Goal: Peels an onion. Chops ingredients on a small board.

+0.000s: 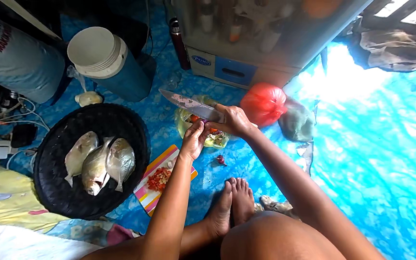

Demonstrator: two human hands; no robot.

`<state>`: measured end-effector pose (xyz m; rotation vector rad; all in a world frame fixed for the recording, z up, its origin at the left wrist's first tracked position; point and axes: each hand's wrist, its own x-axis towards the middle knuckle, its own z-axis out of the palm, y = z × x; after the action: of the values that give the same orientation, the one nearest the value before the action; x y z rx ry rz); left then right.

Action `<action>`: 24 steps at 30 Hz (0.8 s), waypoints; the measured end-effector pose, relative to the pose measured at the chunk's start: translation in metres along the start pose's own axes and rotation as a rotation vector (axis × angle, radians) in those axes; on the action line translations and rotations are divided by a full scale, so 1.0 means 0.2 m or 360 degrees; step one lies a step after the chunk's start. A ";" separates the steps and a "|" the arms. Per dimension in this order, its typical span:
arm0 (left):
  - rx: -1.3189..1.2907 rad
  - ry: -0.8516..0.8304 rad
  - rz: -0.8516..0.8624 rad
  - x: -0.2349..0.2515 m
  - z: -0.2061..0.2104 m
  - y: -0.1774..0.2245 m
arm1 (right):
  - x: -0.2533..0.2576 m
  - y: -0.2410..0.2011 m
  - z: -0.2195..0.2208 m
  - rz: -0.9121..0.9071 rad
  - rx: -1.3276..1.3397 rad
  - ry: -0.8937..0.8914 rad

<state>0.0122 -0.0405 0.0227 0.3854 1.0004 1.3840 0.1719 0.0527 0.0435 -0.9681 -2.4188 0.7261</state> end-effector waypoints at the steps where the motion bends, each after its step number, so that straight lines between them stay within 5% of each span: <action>1: -0.0030 -0.0001 0.0003 0.00 0.00 -0.01 | 0.00 0.00 0.01 -0.0024 0.0005 0.0027; 12: -0.0349 0.0029 0.0145 -0.09 0.14 -0.04 | -0.06 0.04 0.08 0.0147 0.0411 -0.0058; 13: -0.0330 0.0111 0.0088 -0.21 0.28 0.08 | -0.06 0.03 0.09 0.0146 0.0431 -0.0063; 14: -0.0380 0.0591 -0.0218 -0.36 0.56 0.31 | -0.07 0.02 0.09 0.0145 0.0449 -0.0073; 15: -0.0353 0.0747 -0.0284 -0.45 0.71 0.42 | -0.07 0.01 0.10 0.0155 0.0464 -0.0081; 24: -0.0133 0.0366 -0.0228 -0.51 0.70 0.42 | -0.03 0.02 0.00 0.0177 0.0142 -0.0047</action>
<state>0.0786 -0.0730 0.1993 0.0906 1.1307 1.3549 0.1785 0.0511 0.0393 -1.0697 -2.3507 0.8851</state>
